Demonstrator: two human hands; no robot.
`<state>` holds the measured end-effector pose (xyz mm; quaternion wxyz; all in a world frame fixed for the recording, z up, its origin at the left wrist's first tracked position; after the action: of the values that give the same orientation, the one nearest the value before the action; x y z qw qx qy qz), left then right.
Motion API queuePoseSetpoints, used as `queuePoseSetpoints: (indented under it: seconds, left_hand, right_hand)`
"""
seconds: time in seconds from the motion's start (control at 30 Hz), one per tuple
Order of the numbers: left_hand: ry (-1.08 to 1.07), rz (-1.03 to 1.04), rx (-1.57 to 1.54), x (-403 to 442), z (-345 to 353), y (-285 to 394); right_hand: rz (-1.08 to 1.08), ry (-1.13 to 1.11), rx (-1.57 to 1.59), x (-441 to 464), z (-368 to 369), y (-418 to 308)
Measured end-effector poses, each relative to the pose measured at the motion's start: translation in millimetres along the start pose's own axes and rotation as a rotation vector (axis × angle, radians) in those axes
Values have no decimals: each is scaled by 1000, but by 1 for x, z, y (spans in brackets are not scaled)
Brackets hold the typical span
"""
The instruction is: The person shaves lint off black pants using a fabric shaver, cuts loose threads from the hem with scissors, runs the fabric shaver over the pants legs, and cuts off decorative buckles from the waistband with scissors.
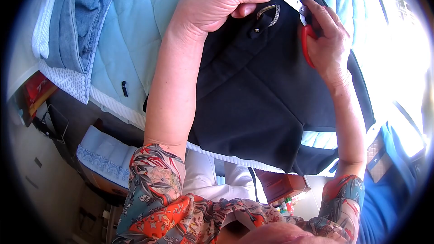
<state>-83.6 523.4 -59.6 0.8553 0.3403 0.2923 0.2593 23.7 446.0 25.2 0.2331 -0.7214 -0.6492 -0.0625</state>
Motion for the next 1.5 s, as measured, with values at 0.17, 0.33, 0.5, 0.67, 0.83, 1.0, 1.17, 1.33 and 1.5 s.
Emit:
queuePoseSetpoints:
  seconds: [0.17,0.33,0.5,0.67,0.83,1.0,1.17,1.33,1.5]
  left_hand:
    - [40,-17,1,0,0,1]
    - [78,-30,38,-2,0,2]
    - [124,-27,128,-4,-3,7]
    - [251,-2,138,0,-17,9]
    - [408,84,50,4,-37,18]
    - [411,139,75,17,-62,13]
    - [450,54,119,24,-62,11]
    - [442,-72,39,42,-134,5]
    - [442,10,66,-47,-38,24]
  right_hand:
    - [-34,39,22,0,-1,0]
    - [-14,65,48,1,-4,2]
    - [-9,166,69,0,-18,7]
    - [-28,135,-27,-17,-35,17]
    - [83,43,-98,-49,-59,28]
    - [309,32,-61,-102,-103,38]
    - [519,99,-132,-175,-178,60]
    - [747,216,-274,-285,-263,108]
    - [915,311,-394,-422,-351,166]
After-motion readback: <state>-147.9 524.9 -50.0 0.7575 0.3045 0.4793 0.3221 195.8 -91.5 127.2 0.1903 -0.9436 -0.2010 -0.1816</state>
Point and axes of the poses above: each hand's wrist, its own x-axis towards the middle knuckle, its own z-axis out of the palm, y = z × x, the point moved 10 cm from there along x, towards the middle knuckle, and after that the axes turned 15 degrees about y, right-handed, at the moved point
